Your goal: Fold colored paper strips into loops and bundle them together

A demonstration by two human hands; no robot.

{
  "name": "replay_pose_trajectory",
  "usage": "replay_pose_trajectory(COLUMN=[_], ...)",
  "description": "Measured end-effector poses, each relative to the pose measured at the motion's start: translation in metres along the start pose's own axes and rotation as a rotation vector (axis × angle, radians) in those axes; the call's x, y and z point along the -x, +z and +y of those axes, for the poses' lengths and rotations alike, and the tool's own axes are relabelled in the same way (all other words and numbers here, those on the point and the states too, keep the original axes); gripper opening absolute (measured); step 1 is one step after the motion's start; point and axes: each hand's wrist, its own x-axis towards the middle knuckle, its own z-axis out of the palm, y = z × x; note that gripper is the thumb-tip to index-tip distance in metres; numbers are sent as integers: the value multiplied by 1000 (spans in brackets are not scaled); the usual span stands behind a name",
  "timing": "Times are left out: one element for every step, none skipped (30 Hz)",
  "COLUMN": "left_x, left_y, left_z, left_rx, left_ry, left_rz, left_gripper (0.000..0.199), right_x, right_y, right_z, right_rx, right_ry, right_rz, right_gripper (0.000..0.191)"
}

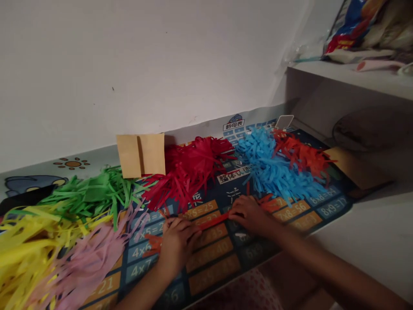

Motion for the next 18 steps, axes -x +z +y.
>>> replay_pose_trajectory(left_x=[-2,-4,-6,-8,-10,-11,-12,-13,-14,-15,-16,-17,-18,-18,-19,-19,-19,-19], left_y=[-1,-1,-1,0,1,1,2,3,4,5,5,5,5,4,4,4,4,4], left_z=[1,3,5,6,7,8,9,9,8,8,7,7,7,7,8,10,13,16], left_rx=[30,38,33,22,9,-3,-13,-20,-26,-35,-47,-62,-85,-128,-182,-239,-292,-335], left_ry=[-37,-63,-80,-91,-100,-112,-127,-141,-153,-162,-165,-167,-166,-144,-99,-35,37,108], left_rz=[-6,-13,-17,-22,-28,-35,-41,-48,-54,-62,-74,-85,-93,-100,-106,-114,-123,-134], left_gripper=[20,21,21,21,20,18,17,17,17,18,19,19,17,12,8,6,8,11], right_x=[-2,-5,-7,-9,-12,-14,-16,-19,-21,-23,-24,-26,-26,-25,-24,-21,-18,-15], right_y=[-2,-4,-5,-6,-6,-6,-7,-7,-8,-9,-9,-10,-11,-12,-12,-13,-12,-12], right_z=[-1,-3,-4,-5,-6,-7,-8,-9,-10,-11,-12,-13,-14,-14,-15,-15,-15,-15], right_rx=[-13,-15,-15,-14,-14,-14,-12,-8,2,15,31,46,55,69,95,135,187,244], right_ry=[22,41,62,84,106,125,141,155,169,182,194,204,213,216,200,151,66,-47], right_rz=[-24,-44,-58,-68,-75,-79,-84,-92,-101,-111,-121,-129,-137,-137,-124,-101,-73,-50], right_gripper=[8,8,8,8,8,8,9,9,9,10,10,11,10,10,10,9,8,5])
